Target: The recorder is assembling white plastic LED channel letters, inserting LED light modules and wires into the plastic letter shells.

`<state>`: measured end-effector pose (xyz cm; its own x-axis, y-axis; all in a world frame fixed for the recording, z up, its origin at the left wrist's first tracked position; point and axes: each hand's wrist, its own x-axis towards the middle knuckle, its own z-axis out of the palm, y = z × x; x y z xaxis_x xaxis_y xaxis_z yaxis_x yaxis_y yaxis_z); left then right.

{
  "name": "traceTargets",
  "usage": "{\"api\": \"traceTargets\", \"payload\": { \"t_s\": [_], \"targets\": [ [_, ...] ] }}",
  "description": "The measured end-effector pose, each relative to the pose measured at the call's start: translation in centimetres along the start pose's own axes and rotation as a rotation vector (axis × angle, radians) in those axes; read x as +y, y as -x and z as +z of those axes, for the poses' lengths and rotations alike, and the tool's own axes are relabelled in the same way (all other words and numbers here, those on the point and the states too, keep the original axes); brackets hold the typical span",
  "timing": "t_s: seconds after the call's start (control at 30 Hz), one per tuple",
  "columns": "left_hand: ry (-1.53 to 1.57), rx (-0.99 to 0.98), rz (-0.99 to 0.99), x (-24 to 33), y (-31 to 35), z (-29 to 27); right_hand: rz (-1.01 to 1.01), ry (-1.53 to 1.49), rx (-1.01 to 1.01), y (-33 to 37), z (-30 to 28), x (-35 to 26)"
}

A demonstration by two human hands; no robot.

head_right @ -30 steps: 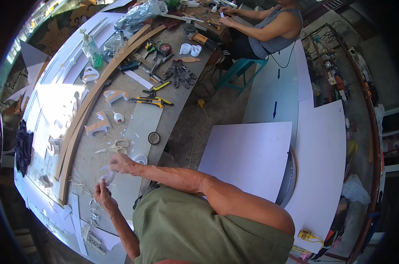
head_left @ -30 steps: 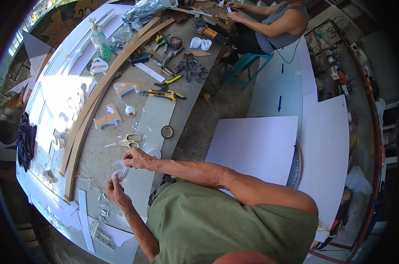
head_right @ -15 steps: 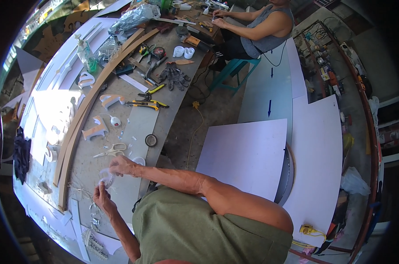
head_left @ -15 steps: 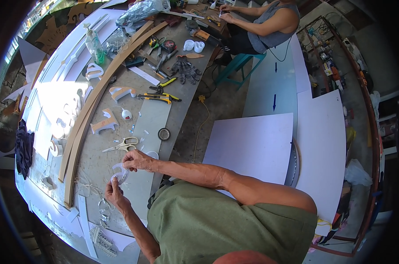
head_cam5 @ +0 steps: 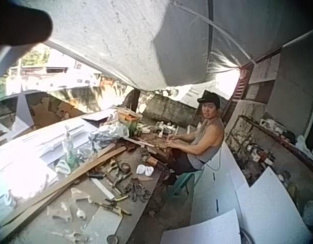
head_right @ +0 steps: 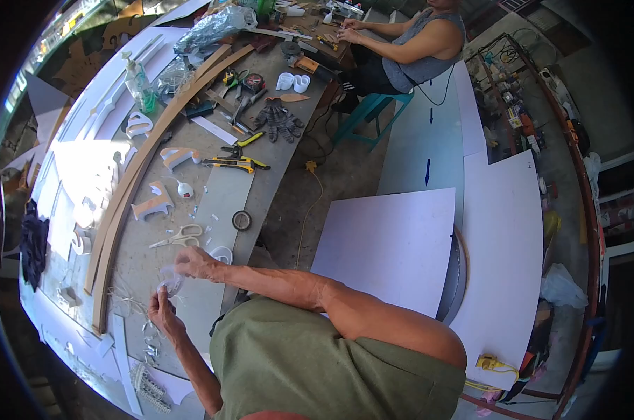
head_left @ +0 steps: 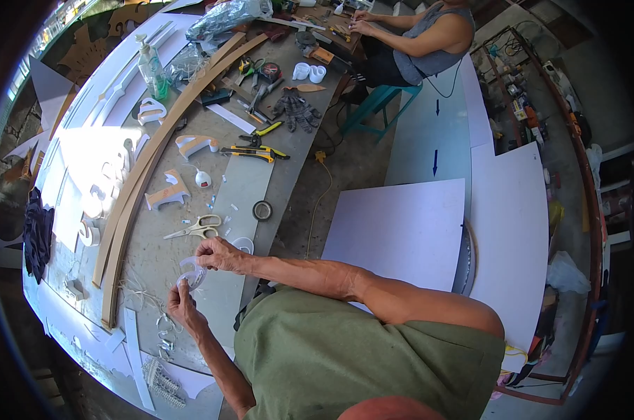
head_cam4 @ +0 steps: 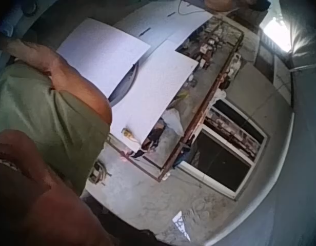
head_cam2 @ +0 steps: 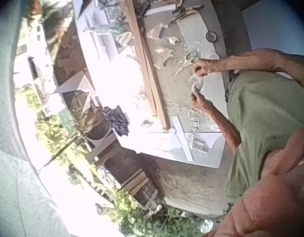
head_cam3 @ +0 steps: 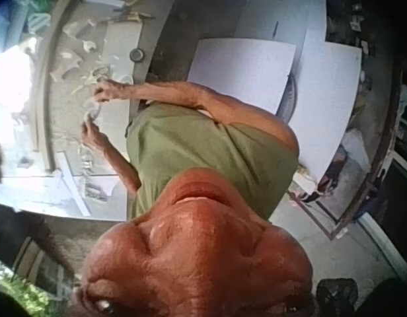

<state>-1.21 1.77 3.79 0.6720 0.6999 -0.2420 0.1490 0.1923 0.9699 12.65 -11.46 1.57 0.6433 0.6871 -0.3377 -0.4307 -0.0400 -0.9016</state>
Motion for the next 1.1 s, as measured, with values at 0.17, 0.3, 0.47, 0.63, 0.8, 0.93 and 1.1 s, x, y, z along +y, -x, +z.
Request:
{"api": "traceTargets", "payload": {
  "t_s": [0.17, 0.3, 0.47, 0.63, 0.8, 0.93, 1.1],
  "targets": [
    [0.089, -0.022, -0.111, 1.1, 0.2, -0.1, -0.004, -0.261, 0.040, -0.1, -0.1, 0.1],
    [0.177, -0.108, -0.111, 2.6, -0.9, 0.4, 0.012, -0.350, 0.044, 0.0, -1.6, -2.2],
    [0.100, -0.101, -0.141, 2.8, -0.5, -0.5, 0.066, -0.229, -0.013, 0.6, -1.9, -1.8],
    [-0.079, -0.101, -0.171, 1.0, 0.9, -1.1, 0.104, -0.071, -0.067, 2.7, -2.5, -1.2],
    [-0.077, -0.245, -0.241, -0.7, 3.0, -2.8, 0.197, 0.202, -0.131, 7.2, -5.1, -2.2],
    [-0.086, -0.203, -0.261, -2.5, 3.7, -3.9, 0.035, 0.678, 0.079, 8.6, -8.0, -1.2],
    [-0.079, -0.151, -0.308, -3.6, 4.2, -4.9, -0.195, 0.995, 0.068, 8.3, -9.2, -0.8]
  ]
}}
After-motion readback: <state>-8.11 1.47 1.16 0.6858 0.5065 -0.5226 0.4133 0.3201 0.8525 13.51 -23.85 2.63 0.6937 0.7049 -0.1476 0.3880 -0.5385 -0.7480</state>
